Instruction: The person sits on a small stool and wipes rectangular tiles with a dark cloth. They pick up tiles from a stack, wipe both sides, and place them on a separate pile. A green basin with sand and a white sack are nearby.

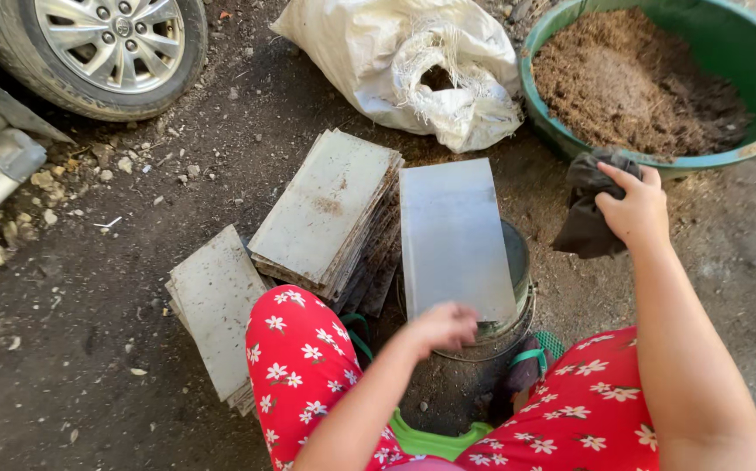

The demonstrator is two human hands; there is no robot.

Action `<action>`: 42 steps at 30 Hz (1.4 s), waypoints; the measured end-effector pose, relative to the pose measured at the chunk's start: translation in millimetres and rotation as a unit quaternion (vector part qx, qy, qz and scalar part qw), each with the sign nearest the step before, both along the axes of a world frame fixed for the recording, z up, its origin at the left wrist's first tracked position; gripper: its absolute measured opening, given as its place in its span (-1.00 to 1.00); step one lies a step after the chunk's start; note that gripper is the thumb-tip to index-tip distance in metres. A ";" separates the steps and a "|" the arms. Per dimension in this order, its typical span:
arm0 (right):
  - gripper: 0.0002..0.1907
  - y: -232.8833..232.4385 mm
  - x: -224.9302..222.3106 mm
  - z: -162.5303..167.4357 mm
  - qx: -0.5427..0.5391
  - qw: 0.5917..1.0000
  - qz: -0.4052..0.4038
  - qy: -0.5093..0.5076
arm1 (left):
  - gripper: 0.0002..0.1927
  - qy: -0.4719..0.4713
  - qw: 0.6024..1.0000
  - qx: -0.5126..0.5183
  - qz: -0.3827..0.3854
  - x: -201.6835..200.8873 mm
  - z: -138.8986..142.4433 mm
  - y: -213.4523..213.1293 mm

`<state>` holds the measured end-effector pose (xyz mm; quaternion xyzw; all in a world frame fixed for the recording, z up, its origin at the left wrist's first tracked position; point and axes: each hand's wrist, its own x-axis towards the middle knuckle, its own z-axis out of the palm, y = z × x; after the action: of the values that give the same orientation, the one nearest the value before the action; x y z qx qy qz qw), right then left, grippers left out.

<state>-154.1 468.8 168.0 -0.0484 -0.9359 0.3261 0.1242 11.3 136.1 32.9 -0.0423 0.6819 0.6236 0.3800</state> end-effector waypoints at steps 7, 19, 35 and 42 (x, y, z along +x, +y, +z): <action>-0.42 -3.0 1.2 12.5 -0.025 0.999 0.031 0.031 | -0.57 0.233 0.883 -0.381 0.148 -188.3 90.1 -39.5; -0.39 -10.1 -18.1 25.2 0.006 0.999 0.011 -0.033 | -0.29 0.317 0.757 -0.567 -0.078 -273.5 74.3 -33.1; -0.33 -239.3 87.8 6.1 0.175 0.922 0.337 0.070 | -0.63 0.129 0.862 -0.228 0.434 -16.7 -85.7 -61.3; -0.46 -261.9 105.6 -47.4 0.213 0.900 0.379 0.011 | -0.69 0.127 0.844 -0.188 0.485 46.3 -97.0 -67.0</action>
<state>-48.5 207.0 120.7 0.3411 -0.9292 0.1417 0.0087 57.6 69.0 -64.2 -0.3593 0.7206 0.5881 -0.0761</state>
